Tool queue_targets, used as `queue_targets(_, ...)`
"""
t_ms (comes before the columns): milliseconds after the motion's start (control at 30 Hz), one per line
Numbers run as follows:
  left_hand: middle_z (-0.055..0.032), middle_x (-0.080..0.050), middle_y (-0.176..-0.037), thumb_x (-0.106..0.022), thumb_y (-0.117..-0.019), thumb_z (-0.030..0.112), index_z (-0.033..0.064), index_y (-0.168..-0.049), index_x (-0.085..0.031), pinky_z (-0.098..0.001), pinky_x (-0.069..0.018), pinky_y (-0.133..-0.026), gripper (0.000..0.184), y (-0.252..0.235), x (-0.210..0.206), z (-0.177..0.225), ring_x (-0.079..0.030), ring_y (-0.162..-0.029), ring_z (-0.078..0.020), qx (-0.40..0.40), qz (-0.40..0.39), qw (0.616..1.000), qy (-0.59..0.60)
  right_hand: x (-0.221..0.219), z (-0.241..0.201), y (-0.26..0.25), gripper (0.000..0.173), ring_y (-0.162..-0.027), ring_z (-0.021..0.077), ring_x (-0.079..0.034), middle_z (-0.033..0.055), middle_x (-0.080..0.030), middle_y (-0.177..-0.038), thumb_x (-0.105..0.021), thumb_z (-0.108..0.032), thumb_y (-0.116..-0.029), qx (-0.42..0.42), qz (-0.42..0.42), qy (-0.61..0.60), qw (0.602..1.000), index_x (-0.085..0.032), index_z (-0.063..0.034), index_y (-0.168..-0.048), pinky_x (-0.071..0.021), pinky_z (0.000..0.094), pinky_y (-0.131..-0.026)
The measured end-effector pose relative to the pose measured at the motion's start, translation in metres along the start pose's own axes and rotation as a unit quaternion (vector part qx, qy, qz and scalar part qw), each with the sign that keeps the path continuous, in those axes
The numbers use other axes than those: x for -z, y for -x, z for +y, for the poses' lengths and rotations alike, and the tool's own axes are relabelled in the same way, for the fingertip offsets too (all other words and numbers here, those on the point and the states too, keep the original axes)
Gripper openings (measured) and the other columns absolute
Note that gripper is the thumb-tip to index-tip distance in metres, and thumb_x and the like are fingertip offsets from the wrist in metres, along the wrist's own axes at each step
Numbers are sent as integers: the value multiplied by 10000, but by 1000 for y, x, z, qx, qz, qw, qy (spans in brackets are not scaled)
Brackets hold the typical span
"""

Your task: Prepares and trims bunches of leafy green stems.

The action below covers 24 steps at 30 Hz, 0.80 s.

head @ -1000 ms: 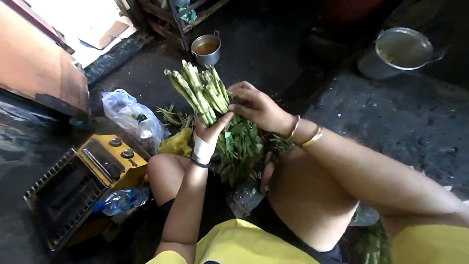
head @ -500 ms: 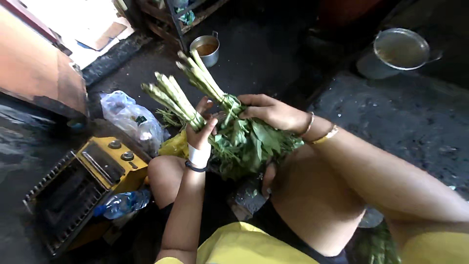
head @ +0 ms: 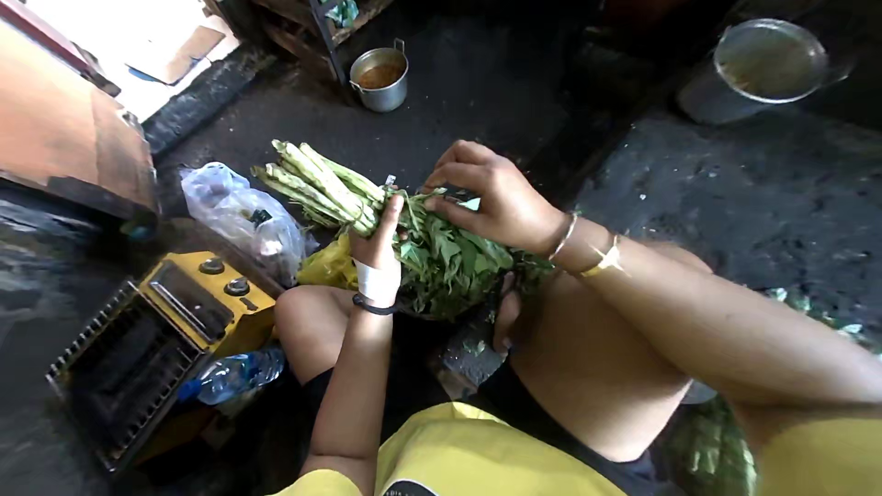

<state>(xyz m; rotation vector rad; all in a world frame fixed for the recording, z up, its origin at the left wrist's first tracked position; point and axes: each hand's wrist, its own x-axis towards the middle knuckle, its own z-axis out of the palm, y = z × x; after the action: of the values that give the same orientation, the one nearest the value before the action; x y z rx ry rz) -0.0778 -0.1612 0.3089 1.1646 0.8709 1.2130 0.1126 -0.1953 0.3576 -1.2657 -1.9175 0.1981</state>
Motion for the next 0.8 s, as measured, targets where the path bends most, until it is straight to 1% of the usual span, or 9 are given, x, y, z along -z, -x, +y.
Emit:
queue_targets(133, 8, -695, -1222, -735, -952, 339, 192, -1332, -635, -271, -596, -796, 420, 5, -3, 1, -687, -1008, -100, -16, -39, 999, -6, -7, -3, 0, 175, -1012, 278, -653, 141, -664, -1047, -696, -177, -958, -6, -42, 13, 999, -742, -36, -1051, -548, 449, -916)
queue_targets(233, 3, -682, -1232, -758, -927, 368, 190, -1349, -599, -282, -595, -778, 485, 6, -1, 5, -683, -1001, -108, -1, -35, 999, -33, -3, -3, -2, 139, -987, 277, -659, 159, -652, -1041, -645, -86, -961, -21, -63, 7, 998, -709, -7, -1055, -563, 423, -891)
queue_targets(300, 8, -689, -1181, -769, -914, 377, 190, -1332, -604, -270, -589, -731, 486, 7, 2, 3, -681, -935, -96, -2, -31, 998, -49, -2, -4, -1, 155, -971, 255, -674, 156, -667, -1050, -618, -103, -988, -40, -83, -9, 996, -678, 4, -1082, -573, 412, -884)
queue_targets(367, 7, -681, -1214, -742, -933, 366, 191, -1355, -604, -261, -585, -740, 476, 5, 5, 1, -677, -962, -97, -19, -48, 997, -53, -1, -6, 0, 165, -934, 223, -689, 141, -687, -1034, -598, -117, -1010, -56, -95, -18, 994, -657, 1, -1110, -580, 393, -862)
queue_targets(433, 2, -673, -1250, -710, -952, 402, 188, -1376, -592, -298, -587, -832, 489, 4, 7, 1, -668, -1047, -109, -23, -47, 997, -57, -1, -7, 1, 174, -909, 197, -685, 123, -688, -1018, -595, -119, -1004, -59, -90, -25, 994, -650, -7, -1125, -582, 368, -837)
queue_targets(533, -15, -683, -1232, -720, -948, 411, 158, -1370, -581, -349, -577, -931, 511, 6, 8, -2, -668, -1099, -122, -34, -5, 996, -78, 0, -7, 2, 265, -939, 174, -675, 106, -681, -1054, -557, -238, -1033, -53, -98, -49, 993, -651, -29, -1166, -583, 366, -842)
queue_targets(600, -34, -675, -1243, -713, -966, 286, 112, -1381, -549, -348, -569, -963, 478, 7, 9, -5, -663, -1115, -124, -70, -1, 994, -85, 1, -10, 2, 408, -943, 170, -666, 77, -658, -1101, -462, -405, -1074, -63, -118, -39, 990, -672, -86, -1218, -583, 397, -810)
queue_targets(700, -31, -680, -1226, -728, -956, 188, 75, -1353, -573, -313, -568, -965, 441, 10, 9, -5, -667, -1105, -94, -116, -5, 987, -113, 0, -13, 0, 315, -874, 243, -688, 113, -629, -1126, -506, -332, -1077, -38, -125, 25, 991, -671, -97, -1207, -600, 457, -694)
queue_targets(800, 1, -695, -1138, -726, -955, 185, 89, -1289, -604, -267, -585, -880, 368, 13, 6, 0, -680, -1007, -61, -131, -18, 982, -132, -7, -11, 0, 209, -934, 316, -686, 133, -657, -1060, -584, -251, -1037, 7, -98, 109, 989, -686, -81, -1103, -586, 488, -718)
